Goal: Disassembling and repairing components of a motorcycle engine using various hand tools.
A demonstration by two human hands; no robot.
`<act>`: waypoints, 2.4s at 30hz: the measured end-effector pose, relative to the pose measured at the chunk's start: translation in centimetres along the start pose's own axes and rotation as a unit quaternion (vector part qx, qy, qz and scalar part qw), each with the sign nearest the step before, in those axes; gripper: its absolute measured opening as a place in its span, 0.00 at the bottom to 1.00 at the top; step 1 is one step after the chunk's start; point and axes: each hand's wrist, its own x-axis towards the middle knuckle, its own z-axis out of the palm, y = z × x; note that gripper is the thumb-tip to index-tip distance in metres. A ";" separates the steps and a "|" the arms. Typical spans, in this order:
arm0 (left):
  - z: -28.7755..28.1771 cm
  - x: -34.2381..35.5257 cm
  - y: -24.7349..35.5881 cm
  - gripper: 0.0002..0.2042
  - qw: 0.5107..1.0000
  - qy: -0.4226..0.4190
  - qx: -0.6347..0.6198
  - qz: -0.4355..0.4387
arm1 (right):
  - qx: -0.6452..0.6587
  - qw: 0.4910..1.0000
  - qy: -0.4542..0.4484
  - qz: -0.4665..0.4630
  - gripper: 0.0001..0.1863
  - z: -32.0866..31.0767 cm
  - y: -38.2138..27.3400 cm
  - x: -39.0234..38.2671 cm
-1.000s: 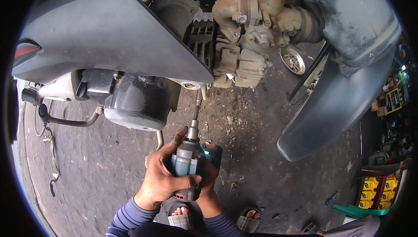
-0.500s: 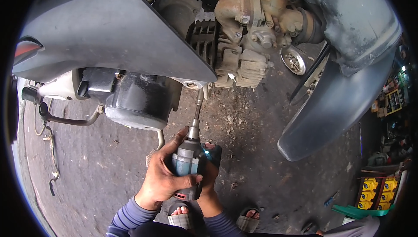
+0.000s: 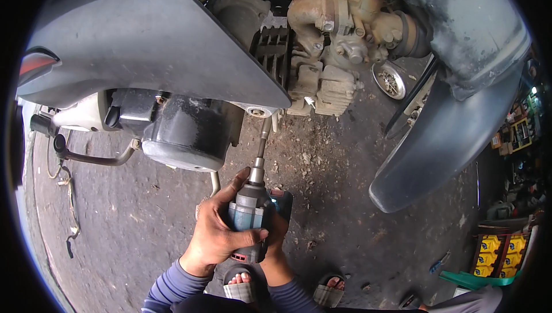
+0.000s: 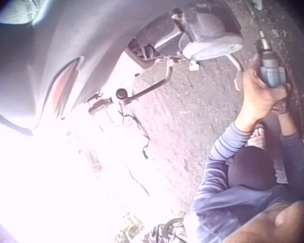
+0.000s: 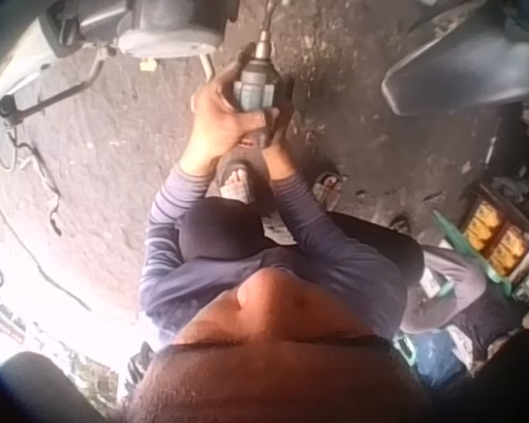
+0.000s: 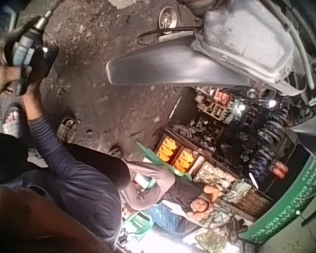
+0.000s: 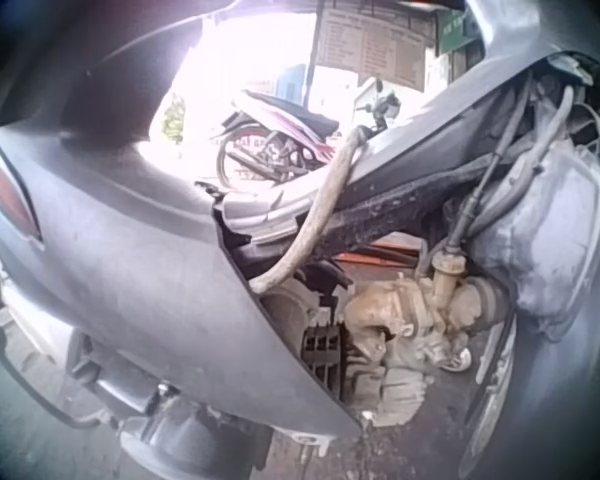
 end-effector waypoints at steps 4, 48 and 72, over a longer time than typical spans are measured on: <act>0.7 0.1 0.8 0.49 0.997 -0.003 -0.055 -0.052 | 0.083 0.989 0.030 0.115 0.13 -0.8 0.8 -0.7; -4.0 7.7 -21.6 0.09 0.972 -0.089 0.017 -0.219 | -0.356 0.893 -0.099 0.257 0.12 -9.2 11.3 -3.1; 2.3 -4.0 -25.3 0.19 0.956 0.049 -0.035 -0.288 | -0.334 0.929 -0.106 -0.124 0.09 -9.8 2.6 2.0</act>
